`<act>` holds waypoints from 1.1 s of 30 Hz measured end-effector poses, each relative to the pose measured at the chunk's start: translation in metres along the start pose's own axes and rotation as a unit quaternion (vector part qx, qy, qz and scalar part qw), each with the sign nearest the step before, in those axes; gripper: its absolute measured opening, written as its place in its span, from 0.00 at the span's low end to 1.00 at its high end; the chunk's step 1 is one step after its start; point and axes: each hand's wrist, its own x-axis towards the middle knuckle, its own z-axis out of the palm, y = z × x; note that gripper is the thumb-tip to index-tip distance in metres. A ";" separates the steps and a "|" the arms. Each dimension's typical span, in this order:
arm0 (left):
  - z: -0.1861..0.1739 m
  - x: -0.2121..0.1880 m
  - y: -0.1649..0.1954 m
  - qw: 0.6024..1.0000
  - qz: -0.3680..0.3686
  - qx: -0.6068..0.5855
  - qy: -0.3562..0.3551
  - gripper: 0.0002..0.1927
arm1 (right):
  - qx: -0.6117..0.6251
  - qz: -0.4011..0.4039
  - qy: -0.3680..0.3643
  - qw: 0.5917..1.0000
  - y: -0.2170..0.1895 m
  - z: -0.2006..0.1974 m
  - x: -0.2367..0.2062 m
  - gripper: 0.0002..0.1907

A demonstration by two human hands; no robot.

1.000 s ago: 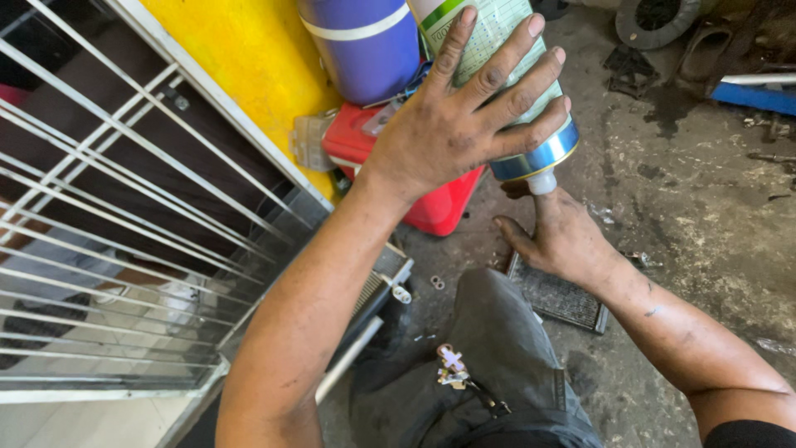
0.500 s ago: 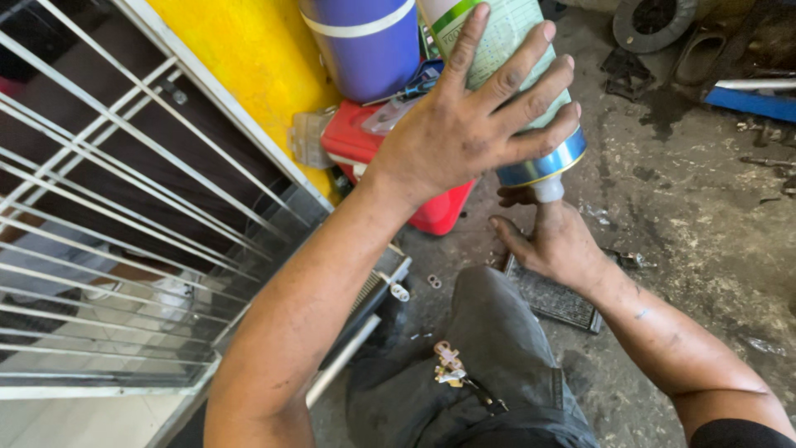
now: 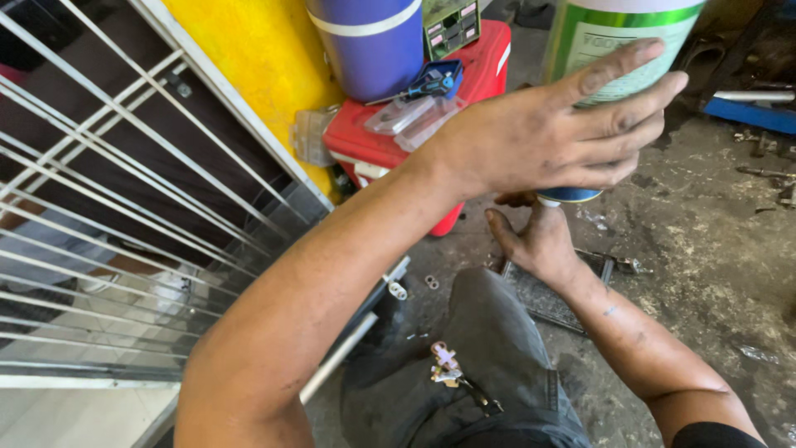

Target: The person uses a bench grinder to smooth a metal part, then moves to a radiator on the floor. They use a screwdriver to adjust components on the radiator and apply a spray can to the surface. The person retrieves a T-handle tool from a bag and uses it on the radiator.

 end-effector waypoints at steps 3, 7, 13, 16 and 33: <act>-0.002 0.010 0.000 0.999 0.020 0.032 0.003 0.30 | -0.013 0.042 -0.021 0.999 0.003 0.005 -0.005 0.18; -0.005 0.024 -0.004 0.998 0.055 0.017 -0.010 0.27 | -0.002 0.054 -0.022 0.998 0.001 0.007 -0.007 0.18; 0.000 0.027 0.001 0.999 0.045 0.013 0.005 0.26 | 0.003 0.034 -0.008 0.999 0.003 0.005 -0.007 0.17; 0.009 0.027 0.004 0.999 0.052 0.000 -0.001 0.22 | 0.002 0.032 -0.008 0.999 0.004 0.007 -0.008 0.18; 0.037 -0.054 0.258 0.522 -0.652 -0.550 0.027 0.45 | -0.445 0.299 -0.491 0.687 -0.006 -0.168 -0.005 0.36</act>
